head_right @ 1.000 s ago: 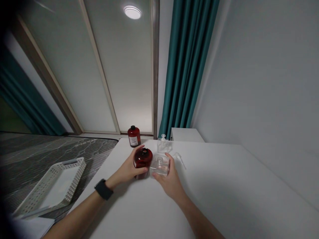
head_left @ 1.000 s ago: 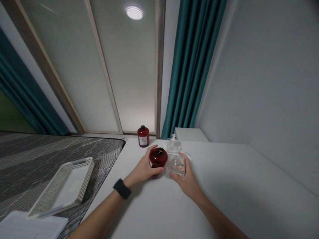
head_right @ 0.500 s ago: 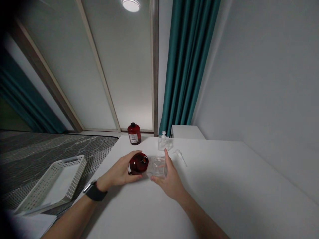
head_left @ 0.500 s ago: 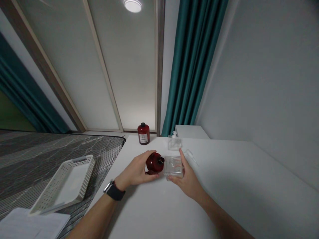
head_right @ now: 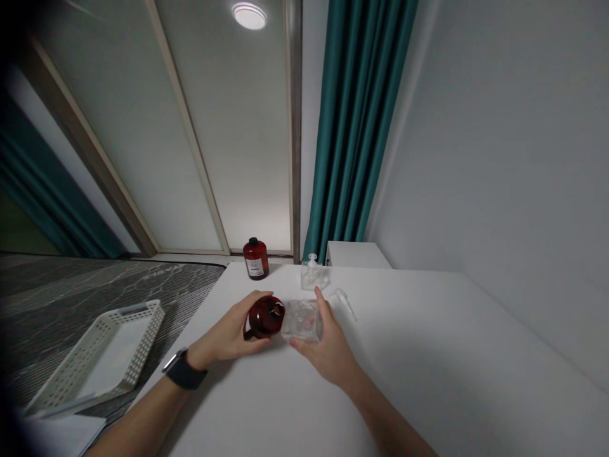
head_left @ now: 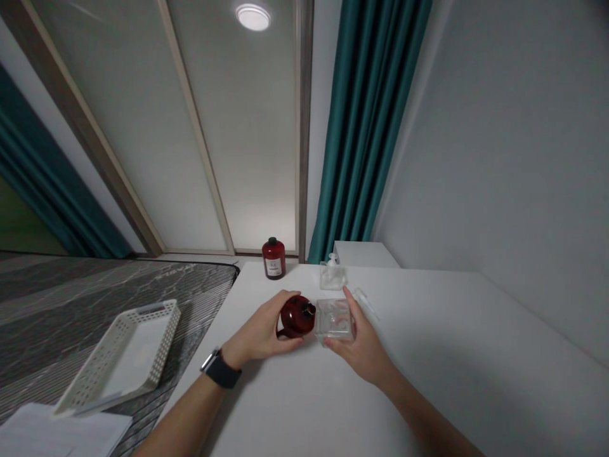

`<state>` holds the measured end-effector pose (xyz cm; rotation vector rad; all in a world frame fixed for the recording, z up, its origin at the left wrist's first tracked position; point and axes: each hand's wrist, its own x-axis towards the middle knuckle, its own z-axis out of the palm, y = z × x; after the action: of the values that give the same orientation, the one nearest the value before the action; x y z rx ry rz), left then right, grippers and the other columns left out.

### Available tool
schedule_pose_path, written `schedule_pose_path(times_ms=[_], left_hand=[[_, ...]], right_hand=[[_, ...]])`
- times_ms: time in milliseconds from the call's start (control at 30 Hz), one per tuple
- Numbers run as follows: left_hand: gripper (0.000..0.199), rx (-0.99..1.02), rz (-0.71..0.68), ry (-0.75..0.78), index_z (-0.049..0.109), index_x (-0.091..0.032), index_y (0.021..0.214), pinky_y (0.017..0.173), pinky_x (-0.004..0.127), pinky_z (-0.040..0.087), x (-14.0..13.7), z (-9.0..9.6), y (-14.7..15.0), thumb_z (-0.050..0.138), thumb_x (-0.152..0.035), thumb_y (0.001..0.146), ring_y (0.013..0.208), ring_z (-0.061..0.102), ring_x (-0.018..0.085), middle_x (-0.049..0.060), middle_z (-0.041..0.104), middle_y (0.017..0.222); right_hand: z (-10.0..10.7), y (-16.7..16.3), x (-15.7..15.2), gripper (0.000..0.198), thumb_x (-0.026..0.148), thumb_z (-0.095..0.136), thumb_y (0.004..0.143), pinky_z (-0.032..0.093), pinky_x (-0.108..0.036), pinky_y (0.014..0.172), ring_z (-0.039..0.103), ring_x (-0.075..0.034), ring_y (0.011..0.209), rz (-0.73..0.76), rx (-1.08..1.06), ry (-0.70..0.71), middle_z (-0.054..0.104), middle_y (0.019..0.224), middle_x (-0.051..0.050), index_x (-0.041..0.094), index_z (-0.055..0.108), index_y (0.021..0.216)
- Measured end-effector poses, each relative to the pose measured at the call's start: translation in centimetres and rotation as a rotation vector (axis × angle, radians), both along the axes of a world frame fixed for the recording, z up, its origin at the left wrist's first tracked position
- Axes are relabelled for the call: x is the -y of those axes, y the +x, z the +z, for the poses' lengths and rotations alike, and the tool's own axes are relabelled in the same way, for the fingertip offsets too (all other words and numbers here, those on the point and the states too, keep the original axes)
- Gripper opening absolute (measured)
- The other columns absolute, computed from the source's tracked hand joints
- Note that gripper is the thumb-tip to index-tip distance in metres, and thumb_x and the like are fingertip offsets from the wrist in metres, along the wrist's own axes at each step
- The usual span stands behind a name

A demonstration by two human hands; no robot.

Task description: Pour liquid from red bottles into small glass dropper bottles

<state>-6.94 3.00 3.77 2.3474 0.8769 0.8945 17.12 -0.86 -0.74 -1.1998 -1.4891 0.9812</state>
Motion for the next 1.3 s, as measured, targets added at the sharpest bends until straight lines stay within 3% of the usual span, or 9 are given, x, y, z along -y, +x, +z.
schedule_pose_path(times_ms=[200,433,833,1100,1300], left_hand=[[0.077,-0.011,0.032,-0.011,0.041,-0.021,0.138,0.103,0.049,0.047,0.2,-0.1,0.0,0.077,-0.031,0.071,0.119,0.059,0.033,0.014,0.058,0.133],[0.087,-0.051,0.068,0.010,0.041,-0.023,0.139,0.103,0.049,0.047,-0.3,-1.3,0.1,0.084,-0.045,0.067,0.119,0.060,0.033,0.013,0.059,0.133],[0.078,-0.121,0.097,0.155,0.046,-0.022,0.137,0.098,0.046,0.052,-0.1,-0.7,0.1,0.079,-0.048,0.072,0.112,0.064,0.033,0.014,0.064,0.126],[0.078,-0.174,0.098,0.189,0.044,-0.021,0.139,0.096,0.046,0.052,0.0,-0.6,0.3,0.078,-0.049,0.074,0.112,0.064,0.033,0.015,0.063,0.126],[0.078,-0.183,0.094,0.211,0.044,-0.021,0.139,0.095,0.047,0.052,-0.1,-0.9,0.3,0.077,-0.049,0.075,0.111,0.064,0.033,0.015,0.063,0.125]], right_hand=[[0.5,-0.1,0.3,0.106,0.027,0.079,0.071,0.049,-0.046,0.098,0.058,-0.021,0.098,-0.018,0.067,0.034,0.055,0.112,-0.004,0.029,0.017,0.157],[0.9,0.1,0.1,0.105,0.030,0.078,0.073,0.048,-0.045,0.099,0.057,-0.022,0.099,-0.022,0.110,0.079,0.053,0.122,-0.006,0.028,0.015,0.157],[1.3,0.3,0.3,0.107,0.029,0.079,0.072,0.045,-0.047,0.104,0.055,-0.026,0.109,0.000,0.199,0.124,0.054,0.121,-0.006,0.030,0.015,0.158],[1.4,0.7,0.3,0.105,0.030,0.078,0.074,0.037,-0.049,0.112,0.049,-0.029,0.128,0.014,0.283,0.156,0.052,0.133,-0.009,0.030,0.014,0.157],[1.4,0.9,0.2,0.104,0.031,0.077,0.075,0.038,-0.048,0.112,0.049,-0.030,0.128,-0.001,0.329,0.184,0.052,0.133,-0.010,0.029,0.015,0.157]])
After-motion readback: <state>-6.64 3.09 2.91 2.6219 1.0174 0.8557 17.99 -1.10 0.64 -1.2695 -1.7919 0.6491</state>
